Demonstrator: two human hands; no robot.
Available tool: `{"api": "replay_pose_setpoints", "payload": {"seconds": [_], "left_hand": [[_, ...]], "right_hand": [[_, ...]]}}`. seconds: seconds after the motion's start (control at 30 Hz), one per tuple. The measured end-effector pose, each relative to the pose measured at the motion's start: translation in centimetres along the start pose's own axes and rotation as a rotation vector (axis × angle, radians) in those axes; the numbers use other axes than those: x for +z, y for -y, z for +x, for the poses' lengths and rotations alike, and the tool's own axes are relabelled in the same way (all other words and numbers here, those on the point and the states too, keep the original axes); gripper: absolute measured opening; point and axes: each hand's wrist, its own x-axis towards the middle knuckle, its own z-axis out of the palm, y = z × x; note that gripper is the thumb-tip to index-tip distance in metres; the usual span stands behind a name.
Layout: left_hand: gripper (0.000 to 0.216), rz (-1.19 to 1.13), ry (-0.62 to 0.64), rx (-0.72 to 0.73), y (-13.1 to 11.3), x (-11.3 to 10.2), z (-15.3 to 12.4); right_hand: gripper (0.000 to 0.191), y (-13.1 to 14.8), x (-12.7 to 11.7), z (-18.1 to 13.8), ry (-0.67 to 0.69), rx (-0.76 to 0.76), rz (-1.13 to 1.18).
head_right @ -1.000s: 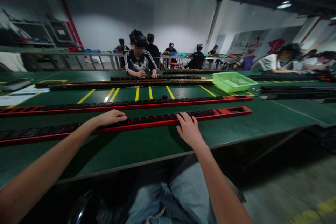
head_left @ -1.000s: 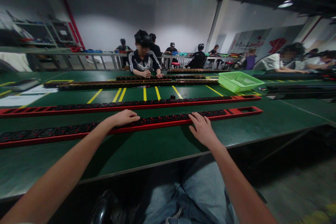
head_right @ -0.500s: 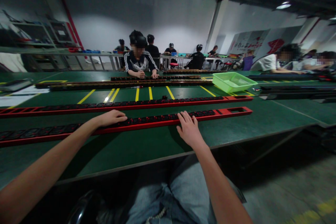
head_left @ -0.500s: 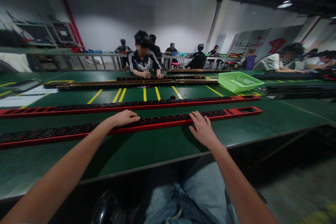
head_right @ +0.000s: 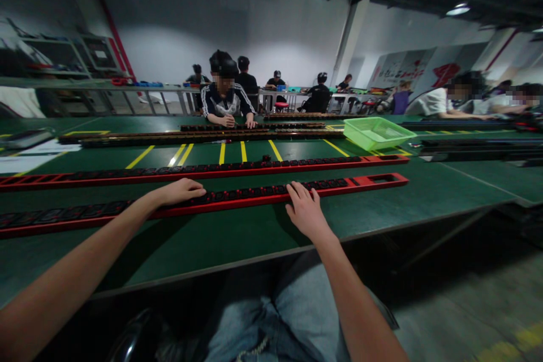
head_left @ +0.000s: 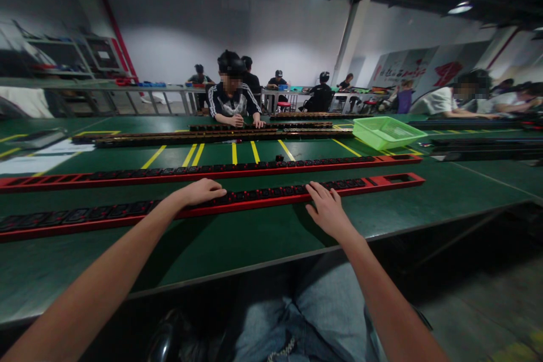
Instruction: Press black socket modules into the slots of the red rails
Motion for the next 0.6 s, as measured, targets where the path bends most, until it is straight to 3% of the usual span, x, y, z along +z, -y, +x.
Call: {"api": "replay_pose_setpoints", "payload": {"seconds": [0.6], "left_hand": [[0.063,-0.021,-0.001,0.009,-0.27,-0.07,-0.17]], "right_hand": [[0.055,0.02,0.02,0.03,0.014,0.001,0.006]]}}
